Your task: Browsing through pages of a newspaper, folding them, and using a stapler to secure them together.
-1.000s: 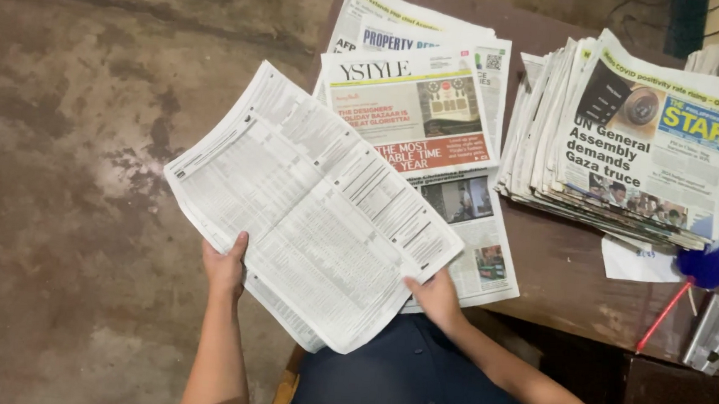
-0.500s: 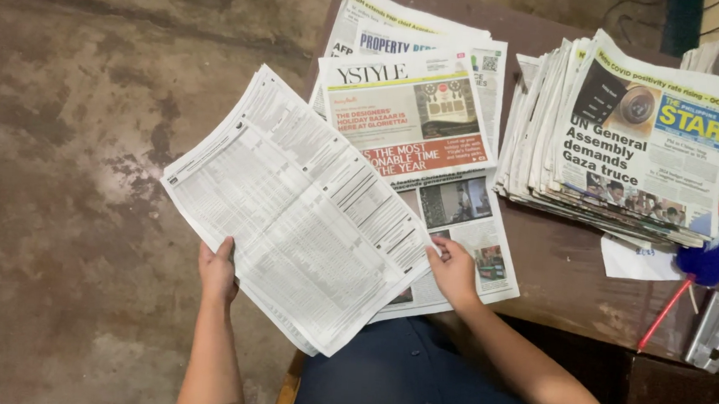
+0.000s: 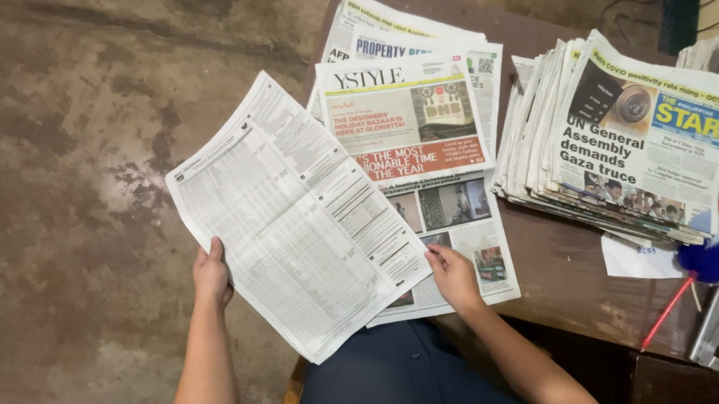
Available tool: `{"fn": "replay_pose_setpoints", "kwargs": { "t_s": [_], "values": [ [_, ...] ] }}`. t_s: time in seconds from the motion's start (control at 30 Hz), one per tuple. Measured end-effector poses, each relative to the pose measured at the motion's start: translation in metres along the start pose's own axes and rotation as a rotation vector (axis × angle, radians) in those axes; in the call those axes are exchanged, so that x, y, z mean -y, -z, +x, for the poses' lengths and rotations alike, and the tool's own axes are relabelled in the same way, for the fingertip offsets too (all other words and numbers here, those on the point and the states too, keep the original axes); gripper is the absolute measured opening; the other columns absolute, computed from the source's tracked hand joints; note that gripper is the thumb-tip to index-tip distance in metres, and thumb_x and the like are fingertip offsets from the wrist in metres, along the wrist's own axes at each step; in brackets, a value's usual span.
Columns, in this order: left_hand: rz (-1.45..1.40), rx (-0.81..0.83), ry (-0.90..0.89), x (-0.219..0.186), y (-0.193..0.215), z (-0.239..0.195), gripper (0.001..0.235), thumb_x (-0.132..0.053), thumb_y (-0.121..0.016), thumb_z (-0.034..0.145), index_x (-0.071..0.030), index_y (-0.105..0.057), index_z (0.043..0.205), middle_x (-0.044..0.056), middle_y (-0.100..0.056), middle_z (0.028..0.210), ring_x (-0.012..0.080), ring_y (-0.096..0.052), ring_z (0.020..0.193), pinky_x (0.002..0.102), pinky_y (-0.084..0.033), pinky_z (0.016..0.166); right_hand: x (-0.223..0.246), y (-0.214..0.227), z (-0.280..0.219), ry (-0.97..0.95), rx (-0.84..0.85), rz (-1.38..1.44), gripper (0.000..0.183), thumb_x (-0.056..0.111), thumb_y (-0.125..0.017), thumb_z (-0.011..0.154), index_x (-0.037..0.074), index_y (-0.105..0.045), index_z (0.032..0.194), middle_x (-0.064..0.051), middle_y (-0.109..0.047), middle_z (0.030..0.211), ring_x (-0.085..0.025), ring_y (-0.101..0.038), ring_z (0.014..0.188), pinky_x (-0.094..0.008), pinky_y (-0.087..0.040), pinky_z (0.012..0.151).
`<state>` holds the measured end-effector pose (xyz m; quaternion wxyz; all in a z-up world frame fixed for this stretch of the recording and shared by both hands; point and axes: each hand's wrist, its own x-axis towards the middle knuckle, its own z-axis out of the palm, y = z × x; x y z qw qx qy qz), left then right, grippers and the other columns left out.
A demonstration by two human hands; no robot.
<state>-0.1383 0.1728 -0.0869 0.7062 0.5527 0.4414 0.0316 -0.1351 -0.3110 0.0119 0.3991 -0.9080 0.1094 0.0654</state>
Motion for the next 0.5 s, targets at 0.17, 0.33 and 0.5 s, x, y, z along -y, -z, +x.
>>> {"fn": "replay_pose_setpoints", "kwargs": {
  "t_s": [0.17,0.33,0.5],
  "values": [
    [-0.042,-0.029,-0.014,0.018,0.008,0.021,0.044,-0.043,-0.053,0.112,-0.009,-0.055,0.139,0.018,-0.070,0.107,0.0311,-0.074,0.093,0.050,-0.062,0.079,-0.012,-0.009,0.006,0.048,-0.044,-0.006,0.015,0.026,-0.080,0.089,0.017,-0.082,0.102,-0.008,-0.077,0.077,-0.021,-0.073,0.067,-0.032,-0.057,0.058],
    [0.066,-0.064,-0.006,-0.033,-0.026,-0.041,0.058,-0.047,-0.070,0.103,-0.006,-0.055,0.141,0.020,-0.065,0.122,0.0309,-0.064,0.113,0.054,-0.053,0.093,-0.018,-0.014,0.011,0.174,-0.110,-0.087,0.015,0.027,-0.079,0.090,0.015,-0.081,0.098,-0.009,-0.075,0.081,-0.027,-0.073,0.077,-0.035,-0.059,0.067],
    [0.354,-0.131,-0.060,-0.027,-0.029,-0.028,0.056,-0.022,-0.090,0.084,-0.007,-0.062,0.130,0.022,-0.069,0.117,0.0336,-0.065,0.112,0.052,-0.053,0.089,-0.003,-0.018,0.013,-0.043,0.124,-0.095,0.047,0.038,-0.067,0.097,0.004,-0.065,0.130,-0.026,-0.071,0.109,-0.044,-0.070,0.105,-0.052,-0.058,0.089]
  ]
}}
